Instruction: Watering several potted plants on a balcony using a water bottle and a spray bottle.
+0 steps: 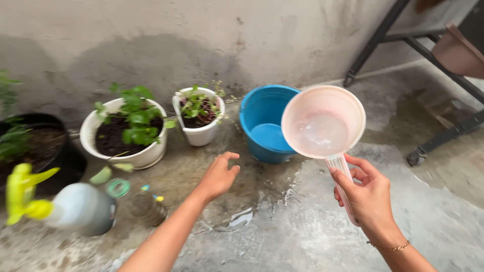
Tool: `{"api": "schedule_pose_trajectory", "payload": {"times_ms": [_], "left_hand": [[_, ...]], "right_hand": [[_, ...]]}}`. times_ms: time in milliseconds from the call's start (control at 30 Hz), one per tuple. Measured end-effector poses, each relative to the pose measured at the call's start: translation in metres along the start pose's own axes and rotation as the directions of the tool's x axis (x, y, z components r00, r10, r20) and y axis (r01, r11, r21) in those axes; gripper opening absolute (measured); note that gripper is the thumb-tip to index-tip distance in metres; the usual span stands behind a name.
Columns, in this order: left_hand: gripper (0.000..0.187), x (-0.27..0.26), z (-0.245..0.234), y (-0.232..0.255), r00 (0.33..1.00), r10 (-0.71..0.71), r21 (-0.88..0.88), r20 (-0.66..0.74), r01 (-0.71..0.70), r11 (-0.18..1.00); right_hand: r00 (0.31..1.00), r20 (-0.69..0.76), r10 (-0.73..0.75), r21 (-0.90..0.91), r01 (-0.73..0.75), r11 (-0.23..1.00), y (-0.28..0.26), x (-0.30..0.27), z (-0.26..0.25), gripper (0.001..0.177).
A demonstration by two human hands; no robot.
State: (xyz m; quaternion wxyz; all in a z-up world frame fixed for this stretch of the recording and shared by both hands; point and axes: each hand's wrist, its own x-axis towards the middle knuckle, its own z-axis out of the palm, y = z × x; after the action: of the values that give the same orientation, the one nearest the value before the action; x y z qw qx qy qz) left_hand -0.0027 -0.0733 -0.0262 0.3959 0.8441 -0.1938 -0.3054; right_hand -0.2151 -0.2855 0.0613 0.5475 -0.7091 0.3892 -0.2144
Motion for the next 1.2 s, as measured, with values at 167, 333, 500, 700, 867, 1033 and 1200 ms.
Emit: {"api": "schedule_pose_trajectory", "payload": {"times_ms": [167, 333, 500, 700, 867, 1033, 1200], "left_hand": [[0.035, -0.031, -0.058, -0.020, 0.944, 0.285, 0.253, -0.164, -0.239, 0.937], [0.038, -0.075, -0.110, -0.031, 0.873, 0.388, 0.478, -0.295, -0.216, 0.851], [0.090, -0.115, -0.143, -0.036, 0.844, 0.307, 0.440, -0.440, -0.096, 0.893], [0.095, -0.121, -0.142, -0.076, 0.868, 0.121, 0.263, -0.481, 0.011, 0.965], [0.069, -0.109, -0.138, -0.090, 0.844, 0.109, 0.079, -0.525, -0.080, 0.994], [0.051, -0.114, -0.139, -0.074, 0.853, 0.118, -0.004, -0.508, -0.140, 0.990], [0.042, -0.114, -0.137, -0.070, 0.839, 0.109, -0.010, -0.534, -0.136, 0.991]], "right_hand": [[0.981, 0.190, -0.035, 0.021, 0.031, 0.999, -0.043, -0.010, 0.031, 0.048], [0.934, 0.355, -0.046, -0.064, 0.073, 0.995, -0.071, -0.021, 0.076, 0.049], [0.870, 0.482, -0.106, -0.116, 0.183, 0.976, -0.087, -0.027, 0.119, 0.046], [0.824, 0.547, -0.149, -0.213, 0.309, 0.927, -0.099, -0.038, 0.146, 0.046], [0.798, 0.569, -0.197, -0.240, 0.391, 0.889, -0.094, -0.044, 0.160, 0.048], [0.776, 0.576, -0.257, -0.272, 0.478, 0.835, -0.090, -0.046, 0.169, 0.048], [0.772, 0.569, -0.285, -0.301, 0.518, 0.801, -0.094, -0.050, 0.177, 0.048]]}}
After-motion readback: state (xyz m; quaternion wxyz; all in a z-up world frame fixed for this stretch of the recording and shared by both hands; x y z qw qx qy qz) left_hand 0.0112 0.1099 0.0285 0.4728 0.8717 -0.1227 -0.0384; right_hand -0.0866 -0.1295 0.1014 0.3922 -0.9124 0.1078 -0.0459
